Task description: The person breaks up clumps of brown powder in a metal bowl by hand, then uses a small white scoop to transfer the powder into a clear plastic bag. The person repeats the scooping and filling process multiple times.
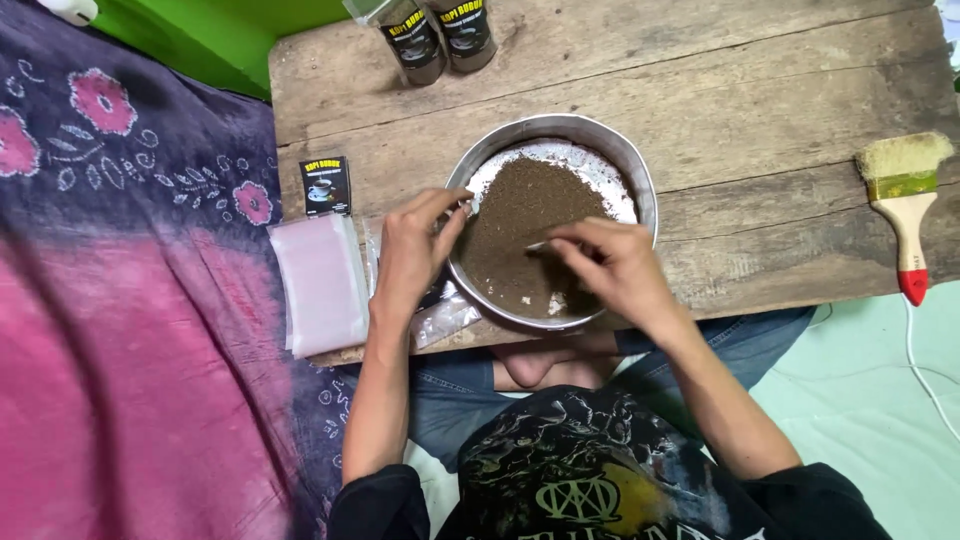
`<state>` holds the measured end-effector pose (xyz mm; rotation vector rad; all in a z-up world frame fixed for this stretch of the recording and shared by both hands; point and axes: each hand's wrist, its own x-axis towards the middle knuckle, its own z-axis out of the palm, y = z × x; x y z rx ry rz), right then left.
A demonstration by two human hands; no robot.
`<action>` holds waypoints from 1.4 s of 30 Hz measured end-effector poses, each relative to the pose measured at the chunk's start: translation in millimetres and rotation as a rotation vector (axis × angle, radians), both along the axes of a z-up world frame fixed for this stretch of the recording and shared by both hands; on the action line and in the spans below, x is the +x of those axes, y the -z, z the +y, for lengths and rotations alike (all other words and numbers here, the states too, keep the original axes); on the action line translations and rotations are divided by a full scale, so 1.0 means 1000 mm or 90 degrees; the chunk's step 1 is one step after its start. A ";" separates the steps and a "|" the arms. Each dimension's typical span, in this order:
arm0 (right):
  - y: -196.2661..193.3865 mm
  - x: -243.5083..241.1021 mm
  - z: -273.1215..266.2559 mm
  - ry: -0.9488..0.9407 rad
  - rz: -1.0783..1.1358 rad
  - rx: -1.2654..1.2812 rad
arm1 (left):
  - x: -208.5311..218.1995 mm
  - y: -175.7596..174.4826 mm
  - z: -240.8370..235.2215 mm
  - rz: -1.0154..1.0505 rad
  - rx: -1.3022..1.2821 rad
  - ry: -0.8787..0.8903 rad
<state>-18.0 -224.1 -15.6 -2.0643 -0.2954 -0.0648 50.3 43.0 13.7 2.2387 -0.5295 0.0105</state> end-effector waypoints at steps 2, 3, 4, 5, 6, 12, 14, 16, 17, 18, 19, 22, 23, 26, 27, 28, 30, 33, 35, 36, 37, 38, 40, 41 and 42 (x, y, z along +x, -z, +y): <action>-0.010 0.000 -0.013 0.019 -0.017 -0.012 | 0.008 0.001 -0.004 -0.007 -0.006 0.001; -0.016 0.000 -0.021 0.037 -0.034 -0.022 | 0.012 0.001 -0.007 -0.015 -0.011 0.002; -0.018 0.000 -0.025 0.039 -0.040 -0.023 | 0.017 0.005 -0.011 -0.021 -0.012 0.003; -0.021 -0.001 -0.029 0.052 -0.039 -0.016 | 0.022 0.010 -0.015 -0.022 -0.010 0.011; -0.022 -0.003 -0.032 0.065 -0.036 -0.007 | 0.025 0.014 -0.017 -0.021 -0.005 0.019; -0.002 0.001 -0.051 0.092 -0.063 -0.010 | 0.045 0.034 -0.047 -0.007 -0.020 0.078; -0.002 0.004 -0.052 0.077 -0.084 -0.021 | 0.048 0.049 -0.053 0.000 -0.001 0.069; -0.005 0.007 -0.052 0.060 -0.109 -0.032 | 0.047 0.051 -0.050 0.003 0.017 0.058; -0.009 0.007 -0.052 0.052 -0.118 -0.049 | 0.046 0.045 -0.046 -0.019 0.032 0.045; -0.013 0.007 -0.051 0.041 -0.126 -0.065 | 0.042 0.040 -0.040 -0.040 0.047 0.029; -0.001 0.010 -0.058 0.036 -0.129 -0.063 | 0.032 0.022 -0.032 -0.043 0.049 0.023; 0.015 0.015 -0.069 0.026 -0.141 -0.102 | 0.001 -0.023 -0.003 -0.078 0.006 -0.064; 0.006 0.016 -0.066 0.025 -0.158 -0.133 | -0.009 -0.033 0.009 -0.076 0.014 -0.098; 0.013 0.021 -0.055 0.018 -0.180 -0.194 | -0.030 -0.030 0.044 -0.022 0.104 -0.189; 0.020 0.024 -0.050 0.016 -0.183 -0.224 | -0.036 -0.025 0.056 0.030 0.187 -0.241; 0.023 0.026 -0.044 0.009 -0.187 -0.223 | -0.040 -0.018 0.054 0.029 0.186 -0.249; 0.029 0.030 -0.031 0.011 -0.163 -0.288 | -0.049 -0.005 0.051 0.146 0.241 -0.268; 0.021 0.025 -0.033 0.036 -0.178 -0.325 | -0.060 0.013 0.035 0.155 0.255 -0.294; 0.006 0.021 -0.026 0.043 -0.196 -0.273 | -0.063 0.022 0.025 0.155 0.258 -0.314; -0.003 0.020 -0.023 0.061 -0.213 -0.219 | -0.062 0.025 0.019 0.149 0.265 -0.325; 0.001 0.021 -0.023 0.055 -0.216 -0.221 | -0.061 0.035 0.019 0.149 0.261 -0.331; 0.006 0.020 -0.023 0.072 -0.231 -0.193 | -0.059 0.045 0.018 0.141 0.267 -0.347; 0.014 0.018 -0.025 0.089 -0.247 -0.167 | -0.057 0.061 0.015 0.132 0.271 -0.364; 0.018 0.018 -0.025 0.096 -0.245 -0.147 | -0.056 0.067 0.015 0.110 0.253 -0.372; 0.023 0.016 -0.026 0.105 -0.240 -0.128 | -0.056 0.074 0.014 0.090 0.236 -0.377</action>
